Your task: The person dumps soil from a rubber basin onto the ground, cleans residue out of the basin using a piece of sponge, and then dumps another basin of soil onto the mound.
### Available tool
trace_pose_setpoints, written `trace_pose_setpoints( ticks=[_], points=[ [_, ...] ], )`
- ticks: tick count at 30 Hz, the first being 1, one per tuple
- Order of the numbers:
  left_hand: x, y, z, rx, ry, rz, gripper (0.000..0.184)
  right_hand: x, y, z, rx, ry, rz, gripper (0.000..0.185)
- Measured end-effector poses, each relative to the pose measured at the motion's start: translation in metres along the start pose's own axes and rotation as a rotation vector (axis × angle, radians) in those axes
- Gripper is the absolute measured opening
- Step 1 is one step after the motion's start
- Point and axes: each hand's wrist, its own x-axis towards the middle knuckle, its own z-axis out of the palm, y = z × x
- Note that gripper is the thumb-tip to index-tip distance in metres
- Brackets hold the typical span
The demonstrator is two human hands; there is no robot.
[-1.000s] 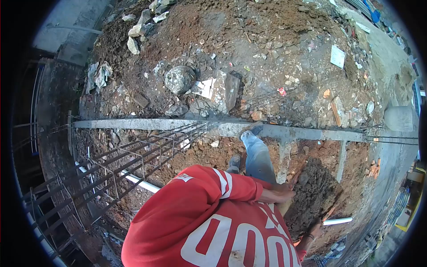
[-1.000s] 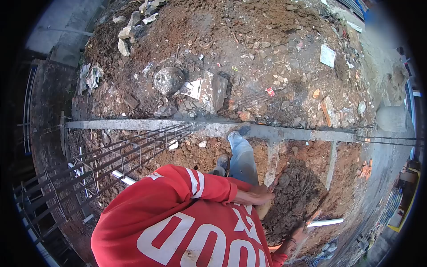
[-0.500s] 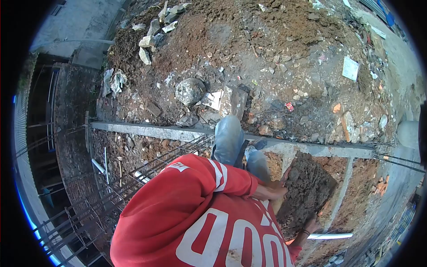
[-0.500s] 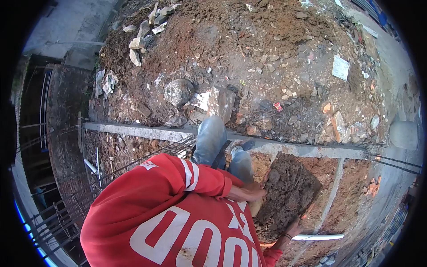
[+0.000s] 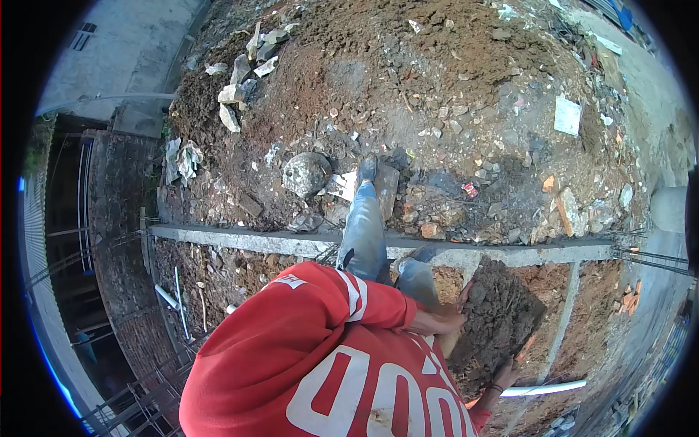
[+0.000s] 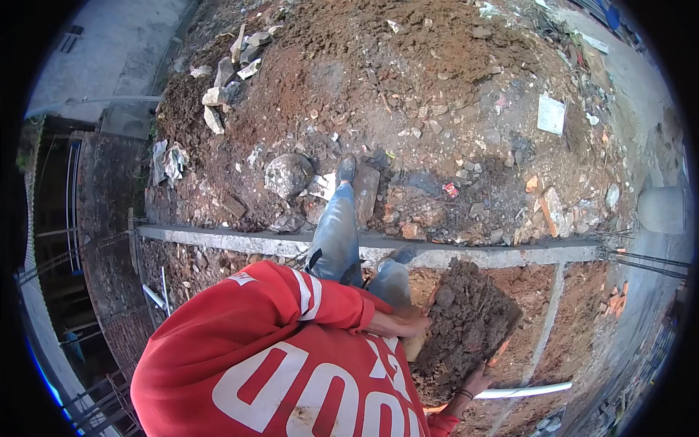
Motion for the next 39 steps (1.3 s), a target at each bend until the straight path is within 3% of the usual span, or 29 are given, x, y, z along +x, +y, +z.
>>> trace_pose_setpoints(
  ticks=[3,15,17,20,24,26,27,29,33,35,36,39],
  points=[
    [0.005,-0.003,-0.012,-0.021,0.034,-0.003,0.048,-0.009,-0.016,0.01,0.009,0.138,-0.037,0.059],
    [0.015,-0.007,-0.037,-0.094,-0.002,-0.079,0.042,-0.01,-0.04,0.023,-0.007,0.127,-0.046,0.044],
    [0.012,-0.006,-0.048,-0.081,-0.005,-0.06,0.043,-0.014,-0.051,0.025,0.133,0.14,-0.192,0.043],
    [0.018,-0.009,-0.059,-0.001,-0.067,-0.075,0.04,-0.023,-0.08,0.023,0.131,0.078,-0.089,0.04],
    [0.006,-0.005,-0.093,-0.014,-0.092,-0.101,0.042,-0.023,-0.094,0.032,0.05,0.124,-0.113,0.04],
    [0.017,-0.012,-0.095,-0.016,-0.026,-0.09,0.048,-0.025,-0.102,0.037,0.005,0.133,-0.087,0.04],
    [0.02,-0.013,-0.096,-0.01,-0.026,-0.086,0.048,-0.025,-0.104,0.042,-0.007,0.139,-0.077,0.04],
    [0.028,-0.014,-0.103,0.042,0.018,-0.083,0.048,-0.02,-0.097,0.052,-0.105,0.059,0.024,0.068],
    [0.038,-0.016,-0.146,0.074,-0.031,-0.097,0.049,-0.024,-0.106,0.083,-0.106,0.023,0.138,0.068],
    [0.041,-0.02,-0.159,0.073,-0.043,-0.073,0.049,-0.036,-0.121,0.094,0.024,0.022,0.061,0.057],
    [0.047,-0.026,-0.162,0.086,-0.05,-0.078,0.049,-0.042,-0.127,0.105,-0.091,0.114,0.112,0.054],
    [0.068,-0.039,-0.196,0.131,-0.1,-0.022,0.049,-0.033,-0.088,0.153,0.063,0.218,0.051,0.047]
  ],
)
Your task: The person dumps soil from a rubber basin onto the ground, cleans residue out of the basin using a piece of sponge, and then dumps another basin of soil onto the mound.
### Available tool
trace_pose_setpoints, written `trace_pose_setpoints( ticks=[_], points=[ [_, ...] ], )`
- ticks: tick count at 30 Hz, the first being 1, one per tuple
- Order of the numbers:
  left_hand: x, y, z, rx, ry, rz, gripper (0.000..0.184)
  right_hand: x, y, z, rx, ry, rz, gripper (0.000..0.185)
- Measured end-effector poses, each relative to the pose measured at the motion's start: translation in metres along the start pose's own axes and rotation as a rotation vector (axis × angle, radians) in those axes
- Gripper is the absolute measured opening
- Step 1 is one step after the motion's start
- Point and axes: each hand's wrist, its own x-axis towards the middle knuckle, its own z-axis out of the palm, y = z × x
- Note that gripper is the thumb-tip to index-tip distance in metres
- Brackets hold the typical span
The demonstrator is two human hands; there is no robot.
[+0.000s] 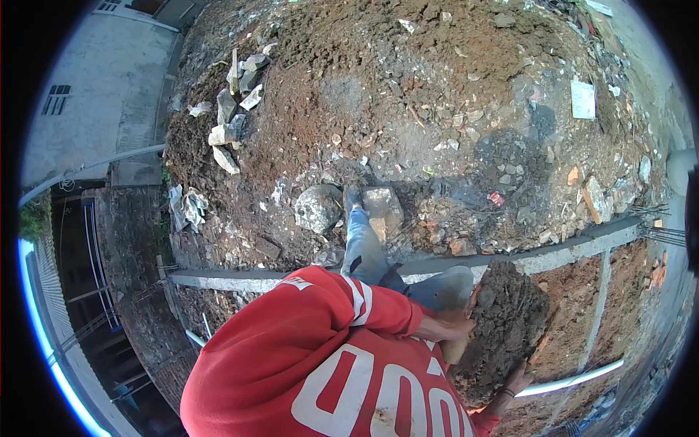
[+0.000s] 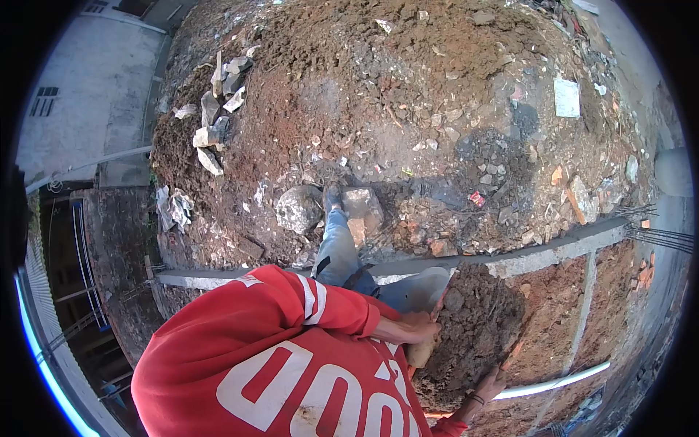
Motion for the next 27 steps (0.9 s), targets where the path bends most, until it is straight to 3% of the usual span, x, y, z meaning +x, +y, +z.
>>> trace_pose_setpoints(
  ticks=[1,4,8,11,13,14,17,19,21,23,24,25,26,27],
  points=[
    [0.003,-0.003,-0.012,0.027,-0.013,0.004,0.049,-0.018,-0.056,-0.016,0.084,-0.152,0.034,0.043],
    [0.015,-0.03,-0.03,-0.022,-0.066,0.013,0.048,-0.043,-0.073,0.007,-0.033,0.038,-0.021,0.042],
    [0.013,-0.056,-0.082,0.045,-0.053,0.011,0.045,-0.074,-0.17,0.015,0.255,-0.094,0.203,0.04],
    [0.007,-0.09,-0.11,-0.023,-0.111,-0.037,0.046,-0.076,-0.187,0.026,0.117,-0.135,0.036,0.039],
    [0.005,-0.101,-0.138,-0.096,-0.112,-0.029,0.047,-0.087,-0.273,0.011,0.005,-0.186,-0.046,0.036],
    [-0.001,-0.107,-0.152,-0.097,-0.115,-0.008,0.047,-0.089,-0.277,0.012,0.004,-0.166,-0.053,0.036],
    [-0.019,-0.117,-0.209,-0.292,-0.04,0.012,0.046,-0.065,-0.317,0.021,-0.082,-0.321,-0.365,0.029],
    [-0.01,-0.139,-0.224,-0.385,0.118,0.024,0.051,-0.078,-0.403,0.028,-0.071,-0.331,-0.47,0.026],
    [-0.019,-0.143,-0.278,-0.49,0.216,0.026,0.054,-0.076,-0.486,0.046,-0.024,-0.364,-0.663,0.022],
    [-0.011,-0.166,-0.333,-0.66,0.36,0.033,0.057,-0.059,-0.566,0.068,-0.121,-0.497,-0.693,0.02],
    [0.004,-0.182,-0.366,-0.744,0.418,0.057,0.057,-0.079,-0.636,0.076,-0.09,-0.462,-0.817,0.019],
    [0.025,-0.199,-0.405,-0.827,0.538,0.138,0.053,-0.051,-0.673,0.099,0.01,-0.667,-0.807,0.018],
    [0.061,-0.212,-0.44,-1.034,0.862,0.258,0.05,-0.06,-0.739,0.119,0.082,-0.663,-0.852,0.018],
    [0.071,-0.226,-0.51,-1.337,0.566,0.365,0.043,-0.028,-0.788,0.162,0.175,-0.89,-0.75,0.018]
  ],
)
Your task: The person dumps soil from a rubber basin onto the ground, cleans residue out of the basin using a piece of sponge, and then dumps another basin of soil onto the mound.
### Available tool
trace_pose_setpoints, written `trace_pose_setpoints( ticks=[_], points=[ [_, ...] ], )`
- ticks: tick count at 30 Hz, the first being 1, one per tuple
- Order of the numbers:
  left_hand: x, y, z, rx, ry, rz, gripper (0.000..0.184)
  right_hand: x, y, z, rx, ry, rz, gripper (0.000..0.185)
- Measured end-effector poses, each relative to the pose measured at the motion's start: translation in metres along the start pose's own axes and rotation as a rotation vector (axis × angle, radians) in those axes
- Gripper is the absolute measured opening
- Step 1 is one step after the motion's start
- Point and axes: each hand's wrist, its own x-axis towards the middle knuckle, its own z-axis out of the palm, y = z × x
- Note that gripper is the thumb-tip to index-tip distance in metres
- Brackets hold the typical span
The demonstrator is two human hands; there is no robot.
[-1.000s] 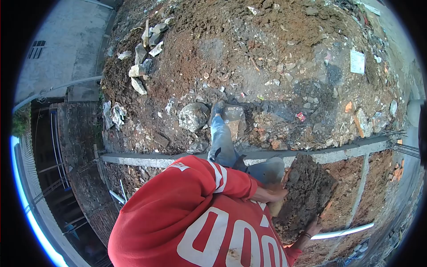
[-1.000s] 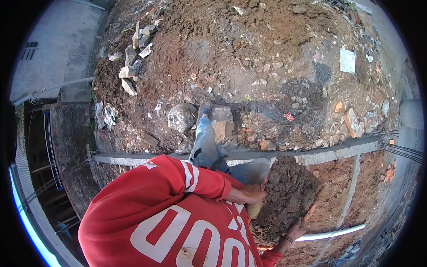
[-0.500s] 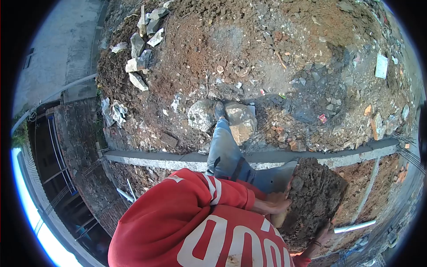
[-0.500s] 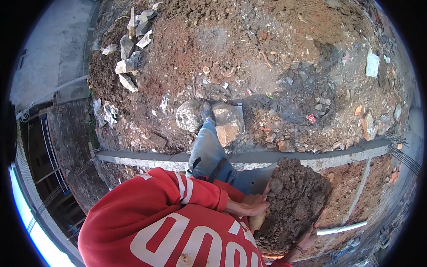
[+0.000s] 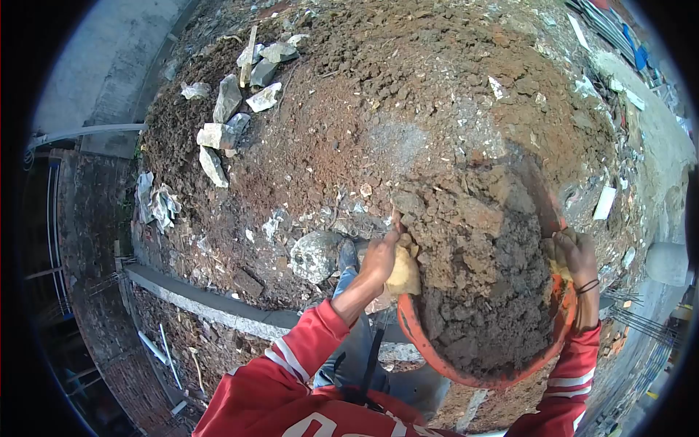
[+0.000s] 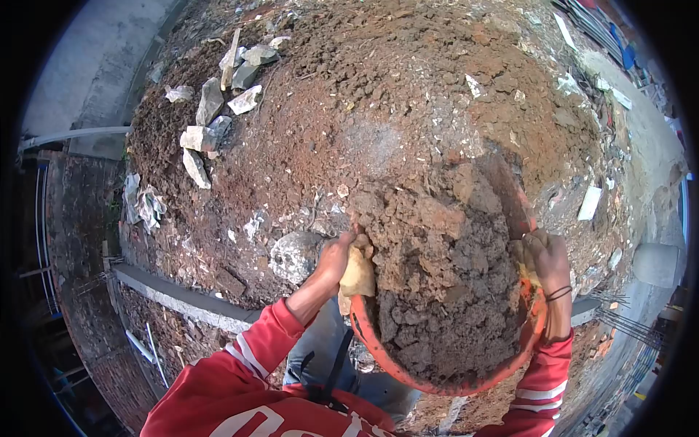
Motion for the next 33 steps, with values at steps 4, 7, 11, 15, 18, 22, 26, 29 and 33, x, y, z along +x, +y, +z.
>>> trace_pose_setpoints(
  ticks=[4,7,11,15,18,22,26,29,33],
  points=[
    [0.163,0.117,-0.022,0.076,0.247,0.2,0.04,0.252,-0.006,0.099,-0.247,0.125,-0.158,0.041],
    [0.324,0.131,-0.053,0.491,0.373,0.229,0.032,0.37,0.008,0.245,-0.369,0.428,-0.387,0.052],
    [0.479,0.034,-0.124,0.673,0.875,0.375,0.026,0.431,0.067,0.34,-0.331,0.633,-0.224,0.041],
    [0.476,-0.011,-0.162,-0.054,0.416,0.393,0.02,0.452,0.108,0.352,-0.458,0.609,-0.354,0.041],
    [0.497,-0.017,-0.175,-0.021,0.742,0.213,0.023,0.458,0.114,0.35,-0.487,0.571,-0.369,0.04],
    [0.484,-0.002,-0.159,-0.126,0.799,0.074,0.031,0.463,0.11,0.342,-0.486,0.536,-0.419,0.04],
    [0.508,-0.004,-0.2,-0.037,0.533,0.129,0.034,0.462,0.117,0.326,-0.46,0.502,-0.454,0.04],
    [0.494,0.002,-0.203,0.026,0.471,0.136,0.034,0.454,0.123,0.312,-0.428,0.48,-0.491,0.04],
    [0.483,-0.001,-0.203,0.066,0.512,0.163,0.034,0.451,0.131,0.311,-0.426,0.444,-0.545,0.039]
  ],
)
